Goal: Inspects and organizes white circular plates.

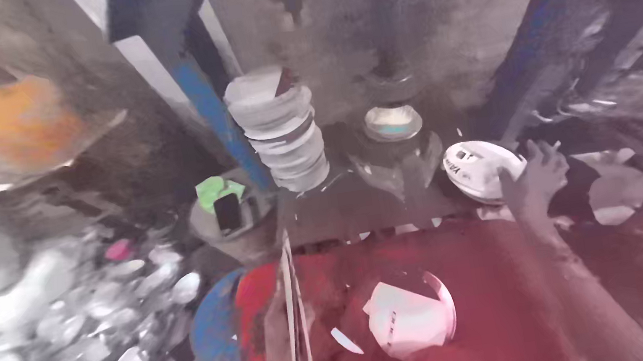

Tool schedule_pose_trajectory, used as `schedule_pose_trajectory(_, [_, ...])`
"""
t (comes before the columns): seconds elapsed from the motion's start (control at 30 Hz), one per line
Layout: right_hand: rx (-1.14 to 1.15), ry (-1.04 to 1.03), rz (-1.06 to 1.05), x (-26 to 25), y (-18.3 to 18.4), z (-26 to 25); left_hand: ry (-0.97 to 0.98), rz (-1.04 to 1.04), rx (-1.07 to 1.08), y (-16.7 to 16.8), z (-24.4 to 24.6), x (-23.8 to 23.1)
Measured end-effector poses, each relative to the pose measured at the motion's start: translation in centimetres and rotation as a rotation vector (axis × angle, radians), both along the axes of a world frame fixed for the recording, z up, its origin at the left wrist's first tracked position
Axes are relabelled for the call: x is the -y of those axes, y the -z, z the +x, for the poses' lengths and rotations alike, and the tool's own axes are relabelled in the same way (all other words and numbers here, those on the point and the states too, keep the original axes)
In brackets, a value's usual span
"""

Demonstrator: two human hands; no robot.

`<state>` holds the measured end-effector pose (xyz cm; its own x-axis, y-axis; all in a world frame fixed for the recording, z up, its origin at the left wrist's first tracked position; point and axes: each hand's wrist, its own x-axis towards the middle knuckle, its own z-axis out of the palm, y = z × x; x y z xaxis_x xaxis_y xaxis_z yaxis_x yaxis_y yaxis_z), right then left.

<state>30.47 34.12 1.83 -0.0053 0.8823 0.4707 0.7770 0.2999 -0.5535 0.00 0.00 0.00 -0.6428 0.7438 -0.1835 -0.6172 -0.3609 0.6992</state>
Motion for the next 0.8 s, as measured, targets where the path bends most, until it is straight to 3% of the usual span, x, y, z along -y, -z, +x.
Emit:
schedule_pose_trajectory(0.1, [0.069,-0.304,0.092,7.9,0.8,-2.6,-0.072,-0.026,0.044,-0.1,0.6,0.5])
schedule_pose_trajectory(0.2, [0.249,-0.656,-0.137,13.8,4.8,-4.5,-0.058,0.122,0.049,0.5,1.4,0.9])
schedule_pose_trajectory(0.3, [0.433,-0.699,-0.528,16.7,5.8,-5.6,-0.039,0.094,0.095,2.1,0.1,0.7])
schedule_pose_trajectory(0.37, [0.433,-0.645,-0.57,17.0,6.9,-5.5,-0.025,0.071,0.077,2.8,-0.6,0.5])
schedule_pose_trajectory(0.47, [0.331,-0.585,-0.405,17.4,8.6,-4.4,-0.003,0.187,0.054,3.0,-0.7,0.2])
schedule_pose_trajectory(0.57, [0.128,-0.638,-0.287,17.0,9.5,-3.6,-0.076,0.101,-0.145,1.9,-0.1,0.1])
schedule_pose_trajectory(0.63, [-0.128,-0.642,-0.219,17.1,9.0,-3.3,-0.065,0.074,-0.313,1.6,0.1,0.3])
schedule_pose_trajectory(0.73, [-0.498,-0.619,-0.249,17.7,6.7,-3.6,-0.073,0.006,-0.246,1.2,1.2,-0.2])
schedule_pose_trajectory(0.8, [-0.627,-0.631,-0.306,19.0,4.3,-4.6,-0.043,-0.065,-0.285,1.0,2.6,-0.7])
